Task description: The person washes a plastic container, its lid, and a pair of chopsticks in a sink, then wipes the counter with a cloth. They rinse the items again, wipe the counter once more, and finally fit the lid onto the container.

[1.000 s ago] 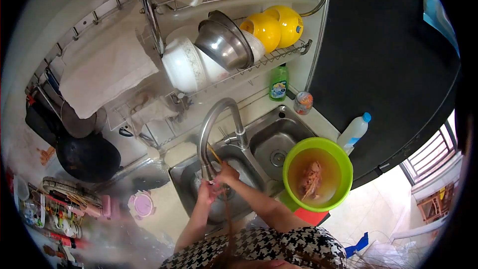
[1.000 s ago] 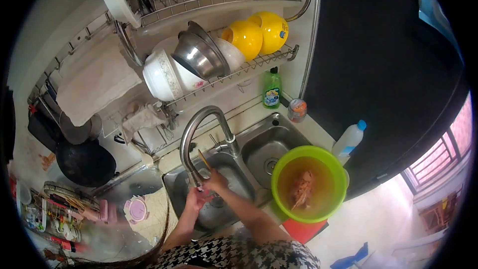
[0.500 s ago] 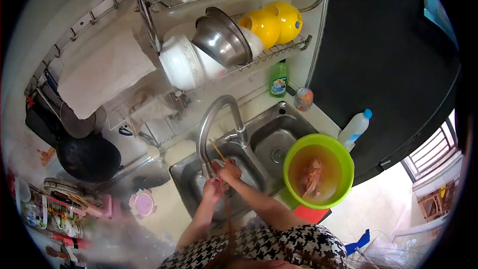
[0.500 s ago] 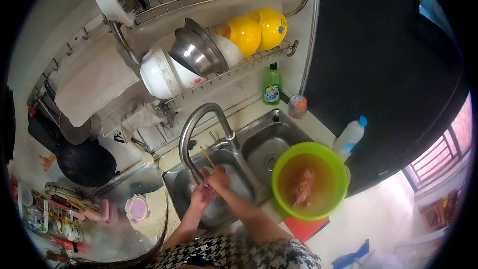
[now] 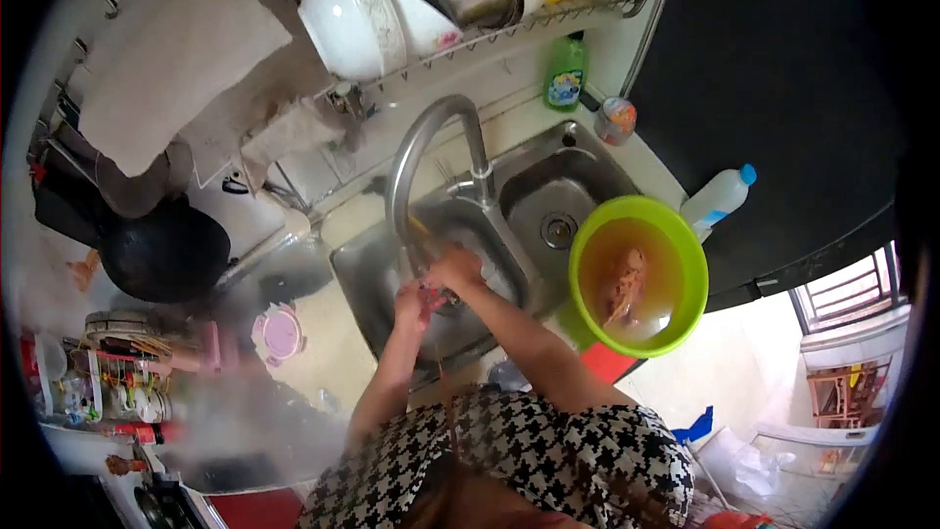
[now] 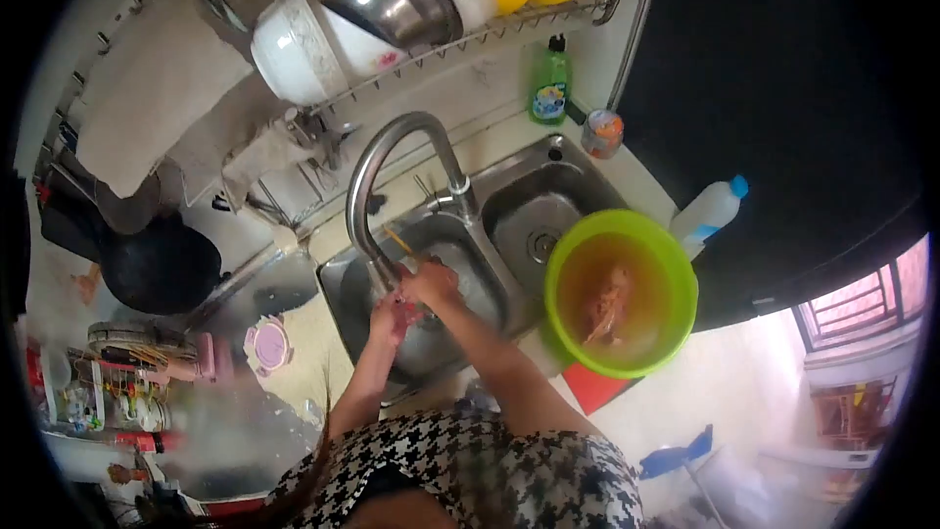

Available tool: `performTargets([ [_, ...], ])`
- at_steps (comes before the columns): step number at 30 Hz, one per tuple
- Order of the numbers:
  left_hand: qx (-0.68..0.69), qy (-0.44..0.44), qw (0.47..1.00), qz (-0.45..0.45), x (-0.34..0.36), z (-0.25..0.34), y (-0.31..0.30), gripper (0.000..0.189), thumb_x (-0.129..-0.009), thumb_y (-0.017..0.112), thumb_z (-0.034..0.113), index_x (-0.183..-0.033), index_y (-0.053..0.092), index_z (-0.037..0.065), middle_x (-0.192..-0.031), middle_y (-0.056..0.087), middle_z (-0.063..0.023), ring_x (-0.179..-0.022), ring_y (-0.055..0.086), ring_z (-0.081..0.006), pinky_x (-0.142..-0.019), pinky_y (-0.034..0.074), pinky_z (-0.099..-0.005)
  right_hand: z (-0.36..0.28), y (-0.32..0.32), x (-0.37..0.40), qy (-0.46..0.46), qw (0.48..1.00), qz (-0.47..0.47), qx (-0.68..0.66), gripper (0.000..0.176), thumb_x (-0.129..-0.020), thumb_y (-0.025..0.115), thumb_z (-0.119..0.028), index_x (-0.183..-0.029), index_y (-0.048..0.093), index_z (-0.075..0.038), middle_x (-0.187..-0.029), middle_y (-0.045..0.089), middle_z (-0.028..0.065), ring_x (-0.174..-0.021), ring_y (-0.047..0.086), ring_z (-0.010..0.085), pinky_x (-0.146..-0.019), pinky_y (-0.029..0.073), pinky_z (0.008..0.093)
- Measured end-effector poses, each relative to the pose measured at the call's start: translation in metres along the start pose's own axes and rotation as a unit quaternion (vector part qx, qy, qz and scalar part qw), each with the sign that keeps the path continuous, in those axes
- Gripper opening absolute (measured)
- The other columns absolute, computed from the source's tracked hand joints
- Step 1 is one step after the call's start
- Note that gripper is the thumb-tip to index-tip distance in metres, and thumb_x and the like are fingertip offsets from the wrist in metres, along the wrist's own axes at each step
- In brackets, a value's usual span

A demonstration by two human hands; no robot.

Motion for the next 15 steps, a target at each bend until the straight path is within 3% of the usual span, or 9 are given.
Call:
performTargets([
  [1, -0.019, 0.011, 1.0, 0.019, -0.006, -0.001, -0.009, 0.02, -0.089, 0.044, 0.026, -0.096, 0.054, 0.011, -0.085, 0.056, -0.0041, -0.073, 0.055, -0.0185, -0.063, 0.051, -0.0382, 0.004, 0.014, 0.001, 0.004, 1.0, -0.01, 0.001, 0.07, -0.07, 0.056, -0.054, -0.119, 0.043, -0.006, -0.115, 0.045, 0.0169, -0.095, 0.056, 0.0348, -0.08, 0.045, 0.041],
  [3, -0.02, 0.002, 1.0, 0.016, -0.002, 0.008, -0.006, 0.025, -0.089, 0.042, 0.03, -0.099, 0.054, 0.011, -0.083, 0.056, -0.0038, -0.074, 0.055, -0.0175, -0.062, 0.051, -0.0373, -0.004, 0.004, 0.006, -0.076, 0.979, 0.179, -0.068, 0.072, -0.068, 0.06, -0.052, -0.121, 0.041, -0.007, -0.117, 0.044, 0.0175, -0.097, 0.056, 0.0334, -0.081, 0.045, 0.0396],
  [4, -0.024, 0.0, 1.0, 0.007, 0.003, 0.016, 0.002, 0.03, -0.09, 0.039, 0.034, -0.101, 0.054, 0.01, -0.082, 0.056, -0.0034, -0.075, 0.056, -0.0166, -0.062, 0.051, -0.0364, -0.002, 0.012, 0.008, -0.072, 0.981, 0.171, -0.065, 0.072, -0.068, 0.06, -0.052, -0.121, 0.041, -0.007, -0.117, 0.044, 0.0175, -0.097, 0.056, 0.0334, -0.081, 0.045, 0.0396],
  [6, -0.072, -0.001, 0.997, 0.035, 0.003, 0.022, -0.002, 0.028, -0.09, 0.039, 0.029, -0.1, 0.052, 0.007, -0.082, 0.056, -0.0051, -0.072, 0.056, -0.0163, -0.057, 0.049, -0.0328, -0.006, 0.005, 0.015, -0.126, 0.957, 0.247, -0.089, 0.074, -0.064, 0.065, -0.048, -0.121, 0.041, -0.007, -0.118, 0.042, 0.0165, -0.101, 0.053, 0.0325, -0.082, 0.045, 0.0401],
  [7, -0.123, 0.008, 0.991, 0.056, 0.002, 0.026, -0.006, 0.026, -0.091, 0.038, 0.025, -0.099, 0.05, 0.003, -0.082, 0.056, -0.0068, -0.069, 0.055, -0.0161, -0.052, 0.047, -0.0292, -0.005, 0.005, 0.011, -0.123, 0.958, 0.243, -0.088, 0.074, -0.064, 0.065, -0.048, -0.121, 0.041, -0.007, -0.118, 0.042, 0.0165, -0.101, 0.053, 0.0325, -0.082, 0.045, 0.0401],
  [10, -0.159, 0.018, 0.984, 0.075, -0.008, 0.02, -0.025, 0.033, -0.09, 0.039, 0.031, -0.106, 0.052, 0.006, -0.084, 0.059, -0.0055, -0.064, 0.058, -0.0156, -0.054, 0.051, -0.0305, -0.006, 0.003, 0.0, -0.073, 0.972, 0.222, -0.024, 0.077, -0.059, 0.07, -0.044, -0.121, 0.042, -0.007, -0.119, 0.041, 0.0156, -0.104, 0.051, 0.0325, -0.084, 0.044, 0.0405],
  [12, -0.156, 0.013, 0.985, 0.077, -0.001, 0.018, -0.021, 0.029, -0.09, 0.041, 0.028, -0.104, 0.053, 0.005, -0.083, 0.06, -0.0058, -0.062, 0.058, -0.0156, -0.052, 0.051, -0.0292, -0.005, -0.003, -0.002, -0.021, 0.981, 0.19, 0.033, 0.082, -0.057, 0.07, -0.046, -0.123, 0.04, -0.007, -0.118, 0.045, 0.0165, -0.104, 0.051, 0.0339, -0.086, 0.043, 0.0409],
  [15, -0.084, -0.003, 0.995, 0.055, 0.004, 0.009, -0.01, 0.02, -0.087, 0.047, 0.021, -0.096, 0.056, 0.005, -0.081, 0.059, -0.0053, -0.065, 0.061, -0.0155, -0.05, 0.05, -0.0279, -0.001, -0.001, -0.016, -0.019, 0.993, 0.114, 0.035, 0.07, -0.06, 0.065, -0.052, -0.111, 0.052, -0.006, -0.102, 0.057, 0.0175, -0.102, 0.053, 0.0326, -0.087, 0.043, 0.0405],
])
Point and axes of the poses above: each hand's wrist, its own x-axis away from the middle knuckle, its own y-axis out of the palm, z = x × y, the point moved 9 cm from there along -x, towards the middle knuckle
